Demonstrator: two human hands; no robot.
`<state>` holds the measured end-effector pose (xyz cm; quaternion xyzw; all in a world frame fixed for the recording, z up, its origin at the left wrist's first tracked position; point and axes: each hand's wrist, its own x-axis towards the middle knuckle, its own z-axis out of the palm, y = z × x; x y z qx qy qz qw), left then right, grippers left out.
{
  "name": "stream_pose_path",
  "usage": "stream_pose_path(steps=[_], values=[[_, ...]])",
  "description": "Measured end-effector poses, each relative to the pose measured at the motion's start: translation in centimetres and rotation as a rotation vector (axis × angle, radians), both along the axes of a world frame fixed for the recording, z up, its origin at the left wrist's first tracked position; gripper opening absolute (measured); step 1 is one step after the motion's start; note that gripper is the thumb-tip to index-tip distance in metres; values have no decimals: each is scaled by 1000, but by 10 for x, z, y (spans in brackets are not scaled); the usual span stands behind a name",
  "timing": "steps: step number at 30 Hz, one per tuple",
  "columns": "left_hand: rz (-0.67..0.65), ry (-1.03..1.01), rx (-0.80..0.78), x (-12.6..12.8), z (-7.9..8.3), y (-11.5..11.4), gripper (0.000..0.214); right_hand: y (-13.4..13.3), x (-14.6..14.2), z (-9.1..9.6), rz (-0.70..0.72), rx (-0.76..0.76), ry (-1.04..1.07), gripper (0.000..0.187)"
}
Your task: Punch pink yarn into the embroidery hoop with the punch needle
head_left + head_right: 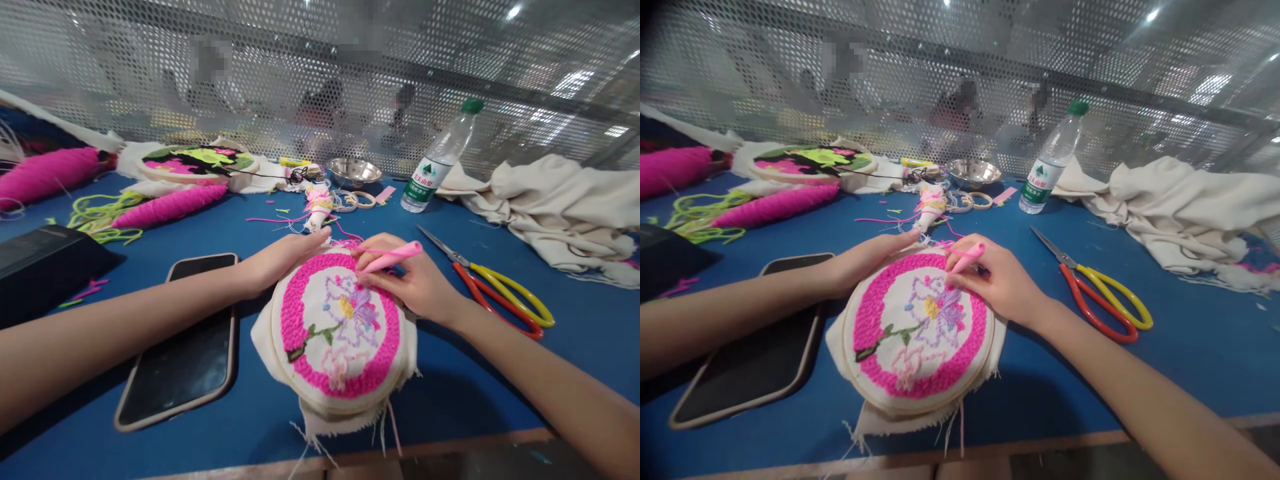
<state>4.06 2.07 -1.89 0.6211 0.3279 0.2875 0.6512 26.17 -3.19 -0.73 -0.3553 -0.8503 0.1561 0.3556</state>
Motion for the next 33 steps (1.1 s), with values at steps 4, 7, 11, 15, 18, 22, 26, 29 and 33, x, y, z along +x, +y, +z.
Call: stream_pose_path(steps=[4,7,11,15,18,22,26,29,33], values=[[-212,15,-159,-4,5,-2,30,-4,-1,0,-119,30,-17,6],[-209,56,-167,-6,8,-1,27,-8,-2,-1,-214,61,8,11],[-189,72,-150,-6,9,0,19,-12,-2,1,-275,75,49,12],[-181,66,-132,-6,8,-1,20,-16,-2,5,-285,139,10,11],[-169,76,-124,-6,8,-1,21,-19,-3,7,-261,212,-17,11],[-154,85,-117,-6,8,-1,25,-21,-4,9,-256,251,-24,12],[-167,69,-120,-6,8,-1,23,-22,-5,9,-294,275,-28,9],[-159,74,-126,-6,9,-2,21,-23,-6,8,-293,329,-22,3],[-139,100,-125,-5,11,-4,21,-25,-9,8,-296,368,-38,2]])
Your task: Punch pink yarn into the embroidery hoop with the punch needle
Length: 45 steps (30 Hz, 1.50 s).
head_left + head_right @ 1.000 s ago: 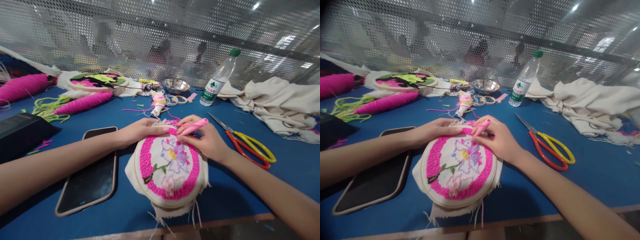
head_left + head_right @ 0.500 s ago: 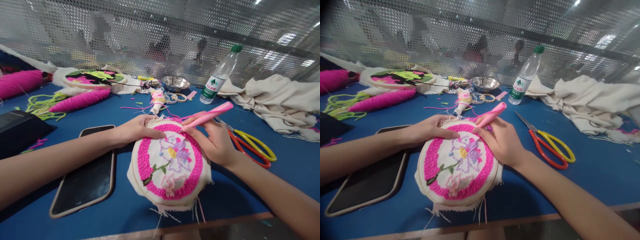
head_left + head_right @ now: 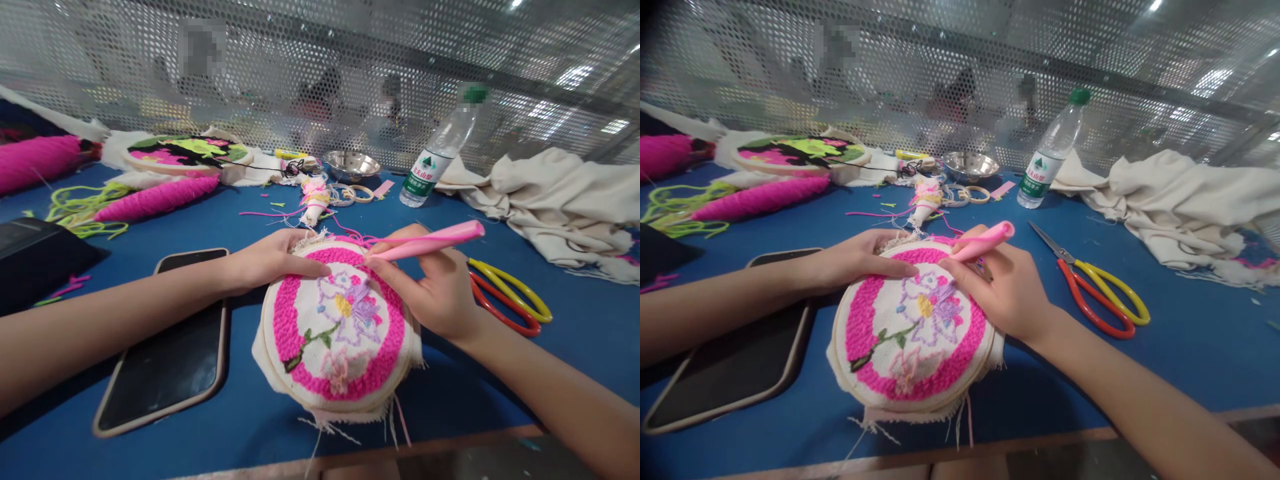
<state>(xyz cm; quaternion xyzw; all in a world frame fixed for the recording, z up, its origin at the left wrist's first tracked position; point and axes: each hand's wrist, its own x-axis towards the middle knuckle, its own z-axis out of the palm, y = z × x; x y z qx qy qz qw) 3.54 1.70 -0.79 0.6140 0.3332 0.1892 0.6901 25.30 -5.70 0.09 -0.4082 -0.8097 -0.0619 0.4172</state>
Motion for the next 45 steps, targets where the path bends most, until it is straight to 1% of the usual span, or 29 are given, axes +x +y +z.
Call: stream_pose_path(steps=[3,8,11,16,24,26,28,31,36,38,41,45], values=[[0,5,7,0,0,0,21,-1,-1,0,-38,2,-11,2],[-12,0,4,1,-1,2,23,-1,0,-1,-41,18,-9,2],[-17,-6,11,1,-2,2,24,-1,0,0,-45,20,-15,6],[-18,3,6,0,-2,2,23,-2,1,0,-49,-9,-20,11],[-8,3,2,0,-1,1,24,-3,0,0,-50,-64,-1,9],[-6,8,-2,0,-1,1,23,-1,1,-1,-31,-47,-24,7],[-7,3,-1,0,-1,0,23,1,2,-3,21,-14,-53,4],[-19,-13,23,0,-2,-1,27,5,4,-7,77,11,-72,4],[-56,-16,119,-1,-2,-3,32,7,2,-8,15,-79,-259,6],[-81,-11,139,-1,-1,-3,32,6,0,-7,-18,-97,-284,8],[-81,-3,126,-1,-2,-3,33,5,-1,-5,-71,-135,-222,10],[-56,12,101,-1,-5,-2,32,5,1,-6,-107,-166,-8,16]])
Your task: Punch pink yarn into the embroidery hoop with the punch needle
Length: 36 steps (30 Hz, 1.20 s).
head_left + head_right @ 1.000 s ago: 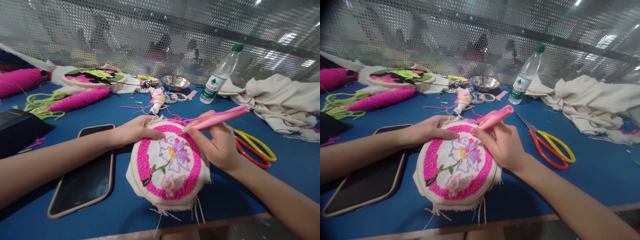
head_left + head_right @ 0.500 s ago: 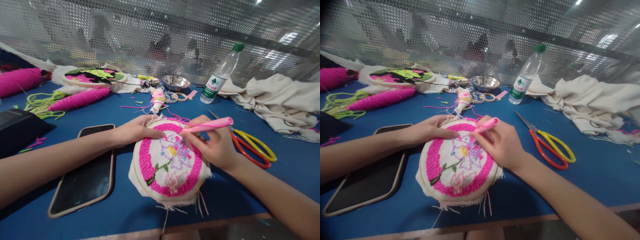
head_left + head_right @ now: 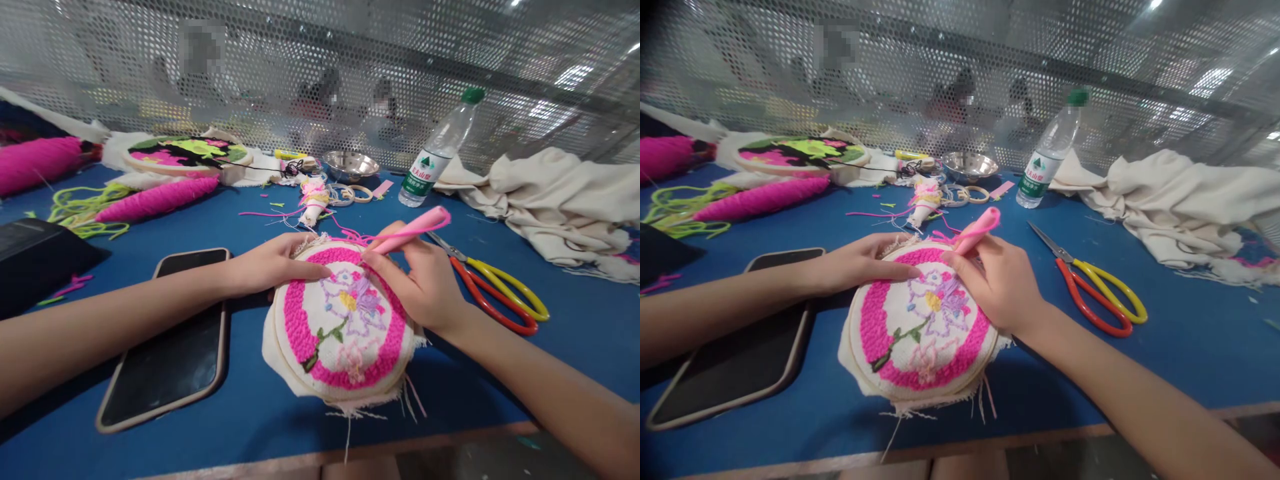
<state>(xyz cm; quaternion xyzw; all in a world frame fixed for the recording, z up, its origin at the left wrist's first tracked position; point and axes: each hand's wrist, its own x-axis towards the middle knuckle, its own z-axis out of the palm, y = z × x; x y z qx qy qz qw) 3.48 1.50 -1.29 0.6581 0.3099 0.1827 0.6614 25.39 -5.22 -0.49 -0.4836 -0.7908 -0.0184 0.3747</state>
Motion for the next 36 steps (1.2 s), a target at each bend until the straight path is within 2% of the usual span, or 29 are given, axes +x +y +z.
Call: stream_pose_path(steps=[6,18,26,28,31,34,36], values=[[7,24,-23,1,-1,1,31,0,2,1,-1,14,111,17],[21,26,-25,0,0,1,41,-3,3,4,-2,53,92,16],[22,31,-13,1,-1,2,40,-1,4,2,21,42,89,14],[29,30,-3,1,0,1,40,2,6,-1,71,44,65,12],[44,14,30,1,2,0,39,7,7,-3,129,39,-87,7],[49,18,76,0,4,-1,38,10,6,-4,112,15,-241,4],[48,28,94,-1,5,-2,38,9,5,-3,91,23,-235,5]])
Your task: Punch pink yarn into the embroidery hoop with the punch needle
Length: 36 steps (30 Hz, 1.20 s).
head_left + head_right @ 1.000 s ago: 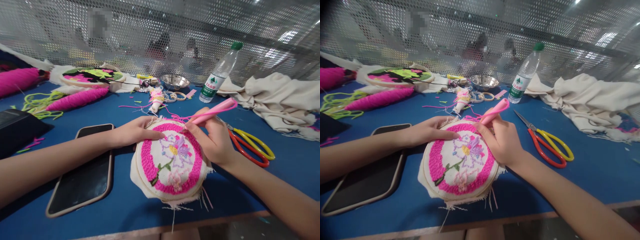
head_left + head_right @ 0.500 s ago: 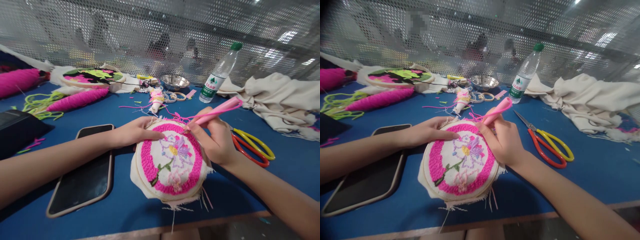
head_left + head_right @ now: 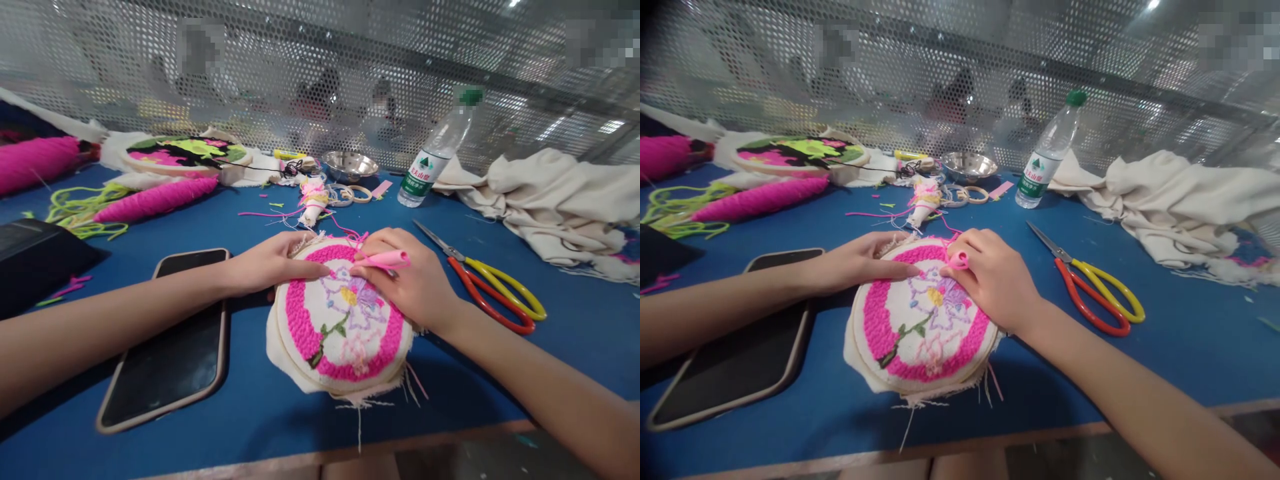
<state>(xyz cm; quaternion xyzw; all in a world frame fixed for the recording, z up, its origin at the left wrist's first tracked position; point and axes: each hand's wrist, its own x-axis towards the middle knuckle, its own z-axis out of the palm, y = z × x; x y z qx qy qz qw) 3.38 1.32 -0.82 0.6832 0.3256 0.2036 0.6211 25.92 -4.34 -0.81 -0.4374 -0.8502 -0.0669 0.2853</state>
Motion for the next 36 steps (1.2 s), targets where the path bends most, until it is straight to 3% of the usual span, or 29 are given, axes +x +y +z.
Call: stream_pose_path(steps=[9,23,30,36], values=[[-9,24,-28,0,-5,3,34,-5,2,1,-98,-15,362,19],[21,10,-47,2,-7,3,36,-4,4,3,-100,-19,329,16],[9,-32,-14,1,-3,0,32,2,3,2,35,17,39,11],[23,2,-28,1,-6,2,37,0,4,2,-106,-48,277,19]])
